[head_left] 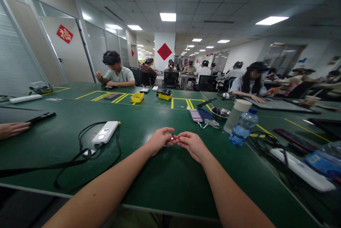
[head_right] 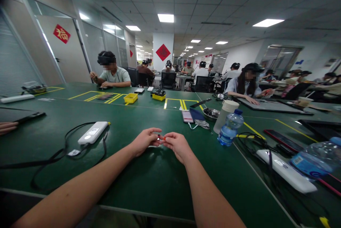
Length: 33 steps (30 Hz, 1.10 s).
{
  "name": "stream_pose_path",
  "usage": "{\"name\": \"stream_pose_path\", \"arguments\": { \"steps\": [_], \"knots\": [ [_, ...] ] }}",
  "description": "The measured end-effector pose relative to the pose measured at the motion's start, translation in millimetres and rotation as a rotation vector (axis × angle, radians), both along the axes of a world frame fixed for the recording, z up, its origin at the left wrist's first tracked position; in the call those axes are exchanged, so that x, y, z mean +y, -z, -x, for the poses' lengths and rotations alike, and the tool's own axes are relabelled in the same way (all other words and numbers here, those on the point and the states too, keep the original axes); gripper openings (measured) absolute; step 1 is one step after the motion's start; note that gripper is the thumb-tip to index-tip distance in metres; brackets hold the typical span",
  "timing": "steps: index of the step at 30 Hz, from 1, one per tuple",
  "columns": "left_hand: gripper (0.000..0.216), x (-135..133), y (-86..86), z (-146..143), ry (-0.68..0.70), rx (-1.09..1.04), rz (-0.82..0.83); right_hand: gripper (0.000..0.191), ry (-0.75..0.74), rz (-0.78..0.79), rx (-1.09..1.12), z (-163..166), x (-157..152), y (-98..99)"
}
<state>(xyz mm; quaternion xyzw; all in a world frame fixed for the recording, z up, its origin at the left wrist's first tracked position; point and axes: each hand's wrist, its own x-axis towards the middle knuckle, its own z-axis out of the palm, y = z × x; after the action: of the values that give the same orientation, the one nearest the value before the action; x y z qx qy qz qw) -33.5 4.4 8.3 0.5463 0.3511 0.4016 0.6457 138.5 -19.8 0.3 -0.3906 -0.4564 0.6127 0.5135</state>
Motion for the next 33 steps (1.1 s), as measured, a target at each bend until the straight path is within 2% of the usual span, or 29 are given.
{"name": "stream_pose_path", "arguments": {
  "steps": [9,13,17,22,25,28,33],
  "knots": [
    [0.042,6.2,14.4,-1.9,-0.048,0.067,0.079,0.027,0.035,-0.015,-0.131,3.1,-0.1,3.9],
    [0.035,4.6,15.3,-2.8,-0.036,0.049,0.059,0.028,0.069,-0.026,-0.188,2.9,2.3,7.1],
    [0.023,2.6,13.6,-2.0,-0.029,0.123,-0.100,0.033,0.083,-0.133,-0.260,2.9,3.1,9.6],
    [0.020,1.5,6.1,-1.4,-0.019,0.154,-0.351,0.033,0.109,-0.313,-0.304,5.4,2.3,3.4],
    [0.019,0.3,2.8,-1.7,-0.092,0.192,-0.495,0.033,0.118,-0.365,-0.290,7.2,0.5,-1.5],
    [0.018,-1.1,1.6,-1.0,-0.151,0.252,-0.588,0.031,0.132,-0.380,-0.293,7.6,-1.0,-3.9],
    [0.016,-3.1,-0.7,0.5,-0.169,0.294,-0.684,0.027,0.149,-0.445,-0.357,7.0,-3.2,-6.5]
  ]
}}
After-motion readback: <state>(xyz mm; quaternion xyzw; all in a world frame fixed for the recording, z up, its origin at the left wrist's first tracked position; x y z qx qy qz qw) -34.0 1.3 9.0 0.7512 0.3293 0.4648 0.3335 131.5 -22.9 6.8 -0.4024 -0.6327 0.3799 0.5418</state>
